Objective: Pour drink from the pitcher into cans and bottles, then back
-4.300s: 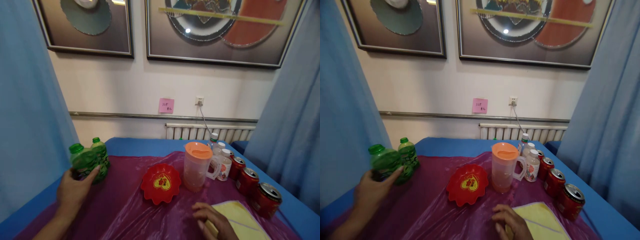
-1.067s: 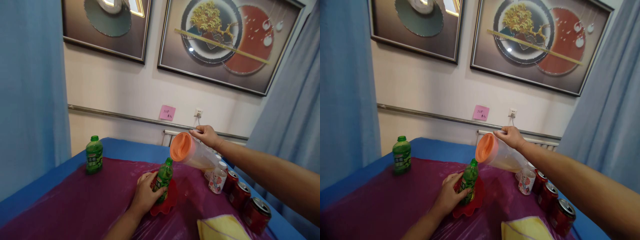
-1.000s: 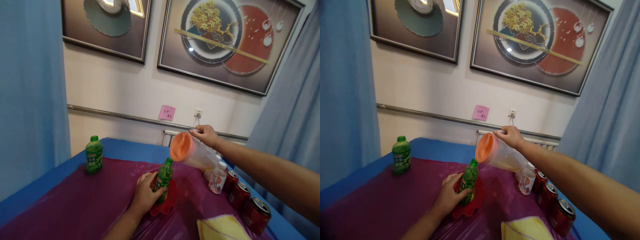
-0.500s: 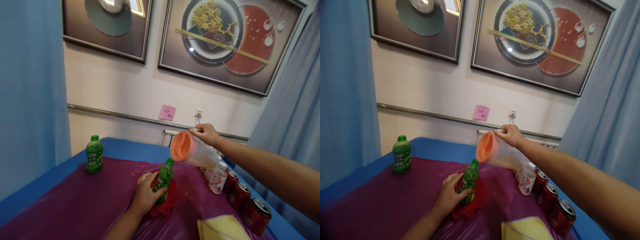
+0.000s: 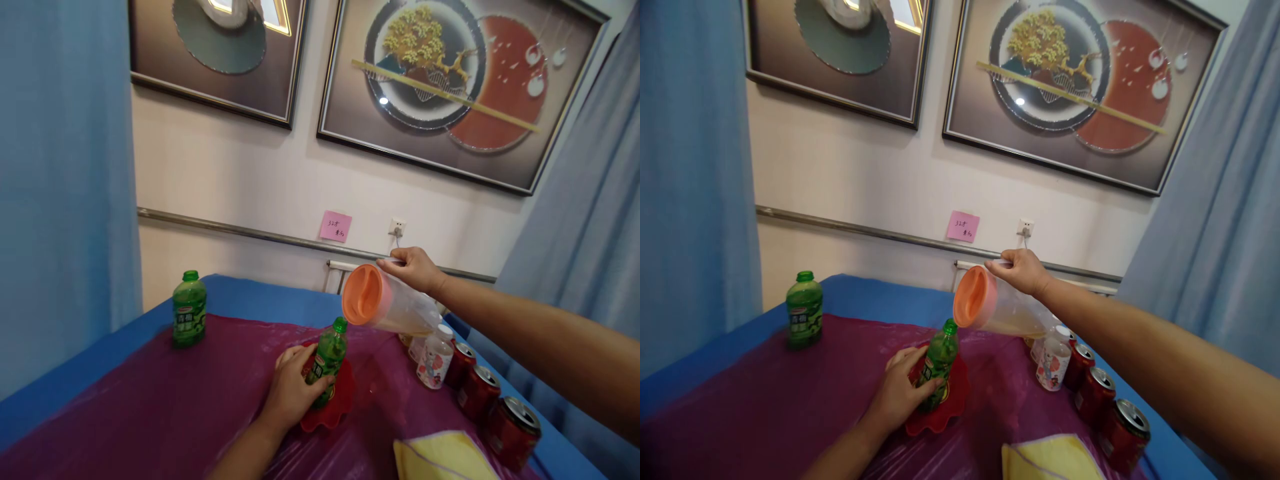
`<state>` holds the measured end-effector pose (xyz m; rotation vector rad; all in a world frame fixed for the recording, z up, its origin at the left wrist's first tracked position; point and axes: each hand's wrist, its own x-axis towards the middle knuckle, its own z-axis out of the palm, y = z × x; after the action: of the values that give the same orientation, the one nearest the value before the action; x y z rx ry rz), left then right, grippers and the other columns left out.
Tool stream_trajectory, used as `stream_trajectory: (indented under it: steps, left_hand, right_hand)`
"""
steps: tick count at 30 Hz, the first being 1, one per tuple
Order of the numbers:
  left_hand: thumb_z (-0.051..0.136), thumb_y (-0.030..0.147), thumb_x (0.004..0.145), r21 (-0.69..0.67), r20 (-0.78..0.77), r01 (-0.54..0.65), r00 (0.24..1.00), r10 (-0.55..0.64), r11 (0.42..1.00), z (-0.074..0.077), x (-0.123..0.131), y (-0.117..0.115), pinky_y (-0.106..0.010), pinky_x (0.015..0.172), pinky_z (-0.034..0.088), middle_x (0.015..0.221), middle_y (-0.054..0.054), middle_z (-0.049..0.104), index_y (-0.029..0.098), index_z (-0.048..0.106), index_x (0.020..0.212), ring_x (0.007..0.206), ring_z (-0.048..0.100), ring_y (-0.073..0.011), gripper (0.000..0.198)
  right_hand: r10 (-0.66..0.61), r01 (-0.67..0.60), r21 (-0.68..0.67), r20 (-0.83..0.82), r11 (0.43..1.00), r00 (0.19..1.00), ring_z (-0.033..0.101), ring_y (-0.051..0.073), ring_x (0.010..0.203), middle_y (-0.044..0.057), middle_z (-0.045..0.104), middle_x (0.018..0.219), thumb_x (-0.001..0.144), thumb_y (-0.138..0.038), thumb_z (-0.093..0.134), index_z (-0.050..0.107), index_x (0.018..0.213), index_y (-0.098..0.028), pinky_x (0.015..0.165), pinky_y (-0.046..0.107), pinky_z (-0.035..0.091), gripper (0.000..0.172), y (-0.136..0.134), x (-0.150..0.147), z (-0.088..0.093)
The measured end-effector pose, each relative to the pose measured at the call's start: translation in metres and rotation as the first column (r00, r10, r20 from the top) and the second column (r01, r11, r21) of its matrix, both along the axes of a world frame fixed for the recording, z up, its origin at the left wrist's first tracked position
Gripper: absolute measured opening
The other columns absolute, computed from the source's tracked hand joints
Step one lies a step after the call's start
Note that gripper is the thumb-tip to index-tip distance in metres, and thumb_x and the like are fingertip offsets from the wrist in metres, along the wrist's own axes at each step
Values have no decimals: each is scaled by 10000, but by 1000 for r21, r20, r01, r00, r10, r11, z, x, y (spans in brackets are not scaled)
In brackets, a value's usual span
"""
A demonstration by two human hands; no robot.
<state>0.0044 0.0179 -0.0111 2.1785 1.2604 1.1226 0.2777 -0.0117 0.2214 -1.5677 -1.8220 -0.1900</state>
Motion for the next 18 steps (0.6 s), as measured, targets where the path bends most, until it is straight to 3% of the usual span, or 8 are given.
stream_trajectory:
  steps: [18]
  left_hand:
    - [834, 351, 642, 9, 19, 3, 1000, -3, 1000, -1, 1, -1, -486, 1047, 434, 1182, -97, 683, 247, 687, 1233, 1153, 597, -308, 618]
  right_hand:
    - [10, -9, -14, 54, 1000, 999, 258, 98, 517, -61, 244, 539, 787, -655, 576, 291, 542, -235, 485, 274, 198, 564, -2, -3, 5]
